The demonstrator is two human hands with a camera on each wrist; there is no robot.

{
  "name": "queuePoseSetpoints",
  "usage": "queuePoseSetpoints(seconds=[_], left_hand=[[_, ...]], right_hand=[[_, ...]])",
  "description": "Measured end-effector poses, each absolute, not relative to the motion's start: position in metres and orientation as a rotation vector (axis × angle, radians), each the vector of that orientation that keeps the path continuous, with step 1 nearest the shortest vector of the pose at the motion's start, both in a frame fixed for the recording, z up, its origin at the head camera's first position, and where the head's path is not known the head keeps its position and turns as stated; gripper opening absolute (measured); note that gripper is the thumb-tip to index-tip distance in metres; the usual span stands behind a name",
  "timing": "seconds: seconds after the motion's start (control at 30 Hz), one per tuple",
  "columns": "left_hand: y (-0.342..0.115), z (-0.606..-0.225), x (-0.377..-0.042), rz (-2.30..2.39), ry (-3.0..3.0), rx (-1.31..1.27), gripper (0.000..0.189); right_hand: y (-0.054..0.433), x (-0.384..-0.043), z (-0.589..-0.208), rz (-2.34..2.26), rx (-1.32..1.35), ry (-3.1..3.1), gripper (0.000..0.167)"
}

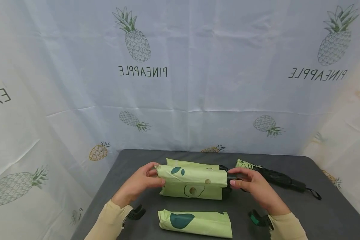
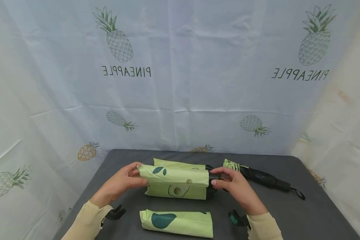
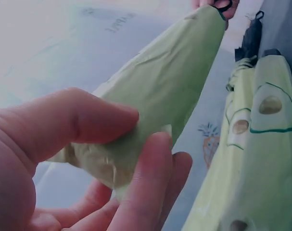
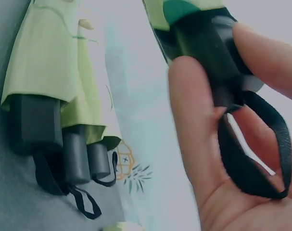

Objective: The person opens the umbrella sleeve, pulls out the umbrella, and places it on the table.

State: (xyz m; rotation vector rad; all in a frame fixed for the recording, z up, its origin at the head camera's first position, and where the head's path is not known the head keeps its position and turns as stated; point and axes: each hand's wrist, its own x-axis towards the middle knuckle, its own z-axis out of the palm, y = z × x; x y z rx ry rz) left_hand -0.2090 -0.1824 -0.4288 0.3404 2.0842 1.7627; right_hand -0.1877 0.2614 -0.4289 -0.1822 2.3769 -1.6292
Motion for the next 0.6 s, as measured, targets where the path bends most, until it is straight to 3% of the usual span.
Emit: queuePoseSetpoints(seconds=[0.1,0.6], left_hand=[[-0.177,-0.428,-0.213,1.781,2.080,0.339,0.070],[-0.162,-0.424,-0.225,1.841,2.085,0.318,0.062]], right_hand=[[0.262,-0.189,-0.430,-1.675,-0.170,2.363,0.059],[0.264,-0.194,-0.436,-1.809,-0.219,2.278,0.062]])
